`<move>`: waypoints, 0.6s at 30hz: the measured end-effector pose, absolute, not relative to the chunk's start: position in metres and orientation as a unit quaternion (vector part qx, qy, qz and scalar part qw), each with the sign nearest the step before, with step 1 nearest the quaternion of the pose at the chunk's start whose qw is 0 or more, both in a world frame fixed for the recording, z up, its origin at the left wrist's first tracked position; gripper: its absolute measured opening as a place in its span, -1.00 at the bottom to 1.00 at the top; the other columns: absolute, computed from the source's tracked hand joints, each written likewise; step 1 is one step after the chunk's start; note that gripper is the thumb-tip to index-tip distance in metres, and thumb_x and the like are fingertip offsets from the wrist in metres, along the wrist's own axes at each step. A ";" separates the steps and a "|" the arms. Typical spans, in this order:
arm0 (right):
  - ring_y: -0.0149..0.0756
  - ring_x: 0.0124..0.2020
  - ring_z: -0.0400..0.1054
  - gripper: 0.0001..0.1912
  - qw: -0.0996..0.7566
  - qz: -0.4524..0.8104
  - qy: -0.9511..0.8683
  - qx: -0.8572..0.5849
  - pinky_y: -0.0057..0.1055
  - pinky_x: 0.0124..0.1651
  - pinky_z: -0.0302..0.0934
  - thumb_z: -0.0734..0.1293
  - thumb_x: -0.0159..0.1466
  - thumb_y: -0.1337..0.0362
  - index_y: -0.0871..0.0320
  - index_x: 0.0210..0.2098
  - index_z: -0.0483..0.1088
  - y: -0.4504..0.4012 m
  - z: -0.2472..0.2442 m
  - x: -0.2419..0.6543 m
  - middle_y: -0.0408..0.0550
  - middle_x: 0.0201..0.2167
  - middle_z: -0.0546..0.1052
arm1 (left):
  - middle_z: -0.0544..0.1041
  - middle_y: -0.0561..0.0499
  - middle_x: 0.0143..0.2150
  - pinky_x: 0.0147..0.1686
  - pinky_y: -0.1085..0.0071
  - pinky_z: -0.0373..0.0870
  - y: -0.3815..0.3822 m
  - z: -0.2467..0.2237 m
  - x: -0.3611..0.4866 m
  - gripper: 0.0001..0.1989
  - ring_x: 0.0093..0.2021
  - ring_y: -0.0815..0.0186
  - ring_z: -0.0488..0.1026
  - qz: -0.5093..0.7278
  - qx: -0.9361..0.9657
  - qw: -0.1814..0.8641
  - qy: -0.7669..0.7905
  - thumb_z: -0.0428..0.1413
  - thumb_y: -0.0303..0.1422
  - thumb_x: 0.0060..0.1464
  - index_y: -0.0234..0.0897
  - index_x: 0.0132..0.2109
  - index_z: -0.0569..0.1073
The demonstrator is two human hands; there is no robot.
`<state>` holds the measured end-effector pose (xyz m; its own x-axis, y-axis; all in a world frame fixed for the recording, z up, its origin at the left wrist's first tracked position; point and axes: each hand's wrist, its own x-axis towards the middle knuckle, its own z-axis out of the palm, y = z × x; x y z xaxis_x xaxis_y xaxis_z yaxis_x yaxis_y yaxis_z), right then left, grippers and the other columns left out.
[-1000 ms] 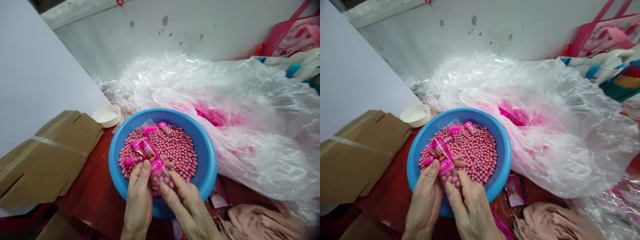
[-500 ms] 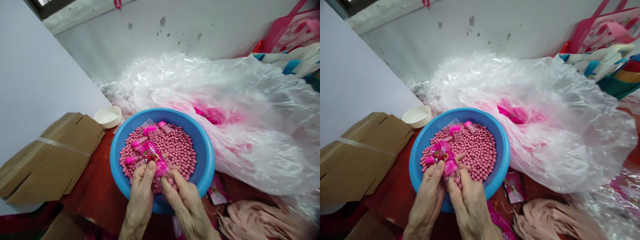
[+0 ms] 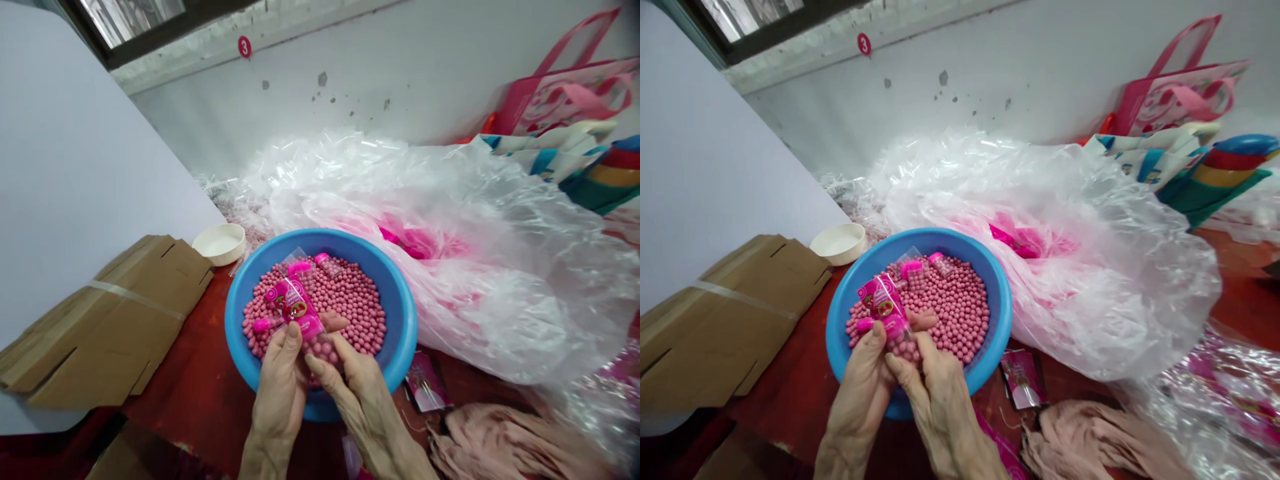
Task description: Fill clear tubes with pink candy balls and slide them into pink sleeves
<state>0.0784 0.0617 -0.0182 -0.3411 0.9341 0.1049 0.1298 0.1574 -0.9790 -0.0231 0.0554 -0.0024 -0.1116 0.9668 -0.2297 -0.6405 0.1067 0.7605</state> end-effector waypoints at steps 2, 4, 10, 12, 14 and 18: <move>-0.40 -0.55 0.30 -0.72 0.410 0.491 -0.641 -0.424 -0.51 -0.49 0.07 0.14 0.33 0.13 0.19 -0.30 0.33 0.059 -0.020 0.077 -0.19 -0.56 0.37 | 0.62 -0.23 -0.16 0.00 0.13 0.33 0.056 -0.002 -0.021 -0.68 -0.07 0.03 0.49 0.634 0.228 0.626 0.392 0.07 -0.22 0.11 -0.35 -0.20 0.60; -0.42 -0.57 0.25 -0.70 0.422 0.478 -0.636 -0.434 -0.51 -0.52 0.05 0.11 0.35 0.12 0.18 -0.35 0.31 0.056 -0.023 0.075 -0.20 -0.57 0.33 | 0.61 -0.22 -0.13 0.01 0.15 0.31 0.054 -0.003 -0.018 -0.68 -0.04 0.04 0.47 0.642 0.242 0.615 0.389 0.03 -0.22 0.14 -0.33 -0.19 0.60; -0.42 -0.58 0.29 -0.71 0.451 0.437 -0.649 -0.430 -0.53 -0.55 0.08 0.08 0.36 0.13 0.15 -0.38 0.26 0.050 -0.026 0.068 -0.20 -0.58 0.37 | 0.58 -0.23 -0.08 -0.01 0.15 0.33 0.043 -0.004 -0.014 -0.63 -0.03 0.05 0.45 0.643 0.231 0.630 0.369 -0.03 -0.20 0.17 -0.32 -0.19 0.60; -0.43 -0.60 0.30 -0.72 0.453 0.418 -0.660 -0.430 -0.54 -0.56 0.09 0.09 0.36 0.17 0.15 -0.39 0.26 0.050 -0.026 0.066 -0.21 -0.59 0.38 | 0.58 -0.24 -0.08 -0.05 0.15 0.36 0.043 -0.004 -0.017 -0.61 -0.08 0.05 0.47 0.644 0.214 0.636 0.367 0.00 -0.13 0.13 -0.31 -0.16 0.59; -0.42 -0.62 0.31 -0.74 0.452 0.391 -0.680 -0.425 -0.54 -0.56 0.09 0.10 0.35 0.20 0.16 -0.38 0.29 0.051 -0.027 0.065 -0.20 -0.60 0.39 | 0.60 -0.22 -0.12 -0.09 0.16 0.39 0.046 -0.003 -0.020 -0.59 -0.14 0.06 0.50 0.659 0.200 0.619 0.378 0.07 -0.08 0.05 -0.30 -0.16 0.58; -0.36 -0.61 0.36 -0.76 0.454 0.327 -0.717 -0.417 -0.49 -0.54 0.09 0.12 0.34 0.24 0.22 -0.29 0.35 0.050 -0.033 0.064 -0.12 -0.58 0.45 | 0.63 -0.19 -0.24 -0.11 0.22 0.40 0.053 -0.003 -0.025 -0.76 -0.18 0.07 0.53 0.660 0.207 0.594 0.411 0.22 -0.23 -0.06 -0.32 -0.30 0.61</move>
<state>0.0639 0.0501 -0.0329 -0.2402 0.8943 0.3776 0.3015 0.4385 -0.8467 -0.0245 0.0535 -0.0029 -0.2094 0.9540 -0.2147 -0.6141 0.0426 0.7881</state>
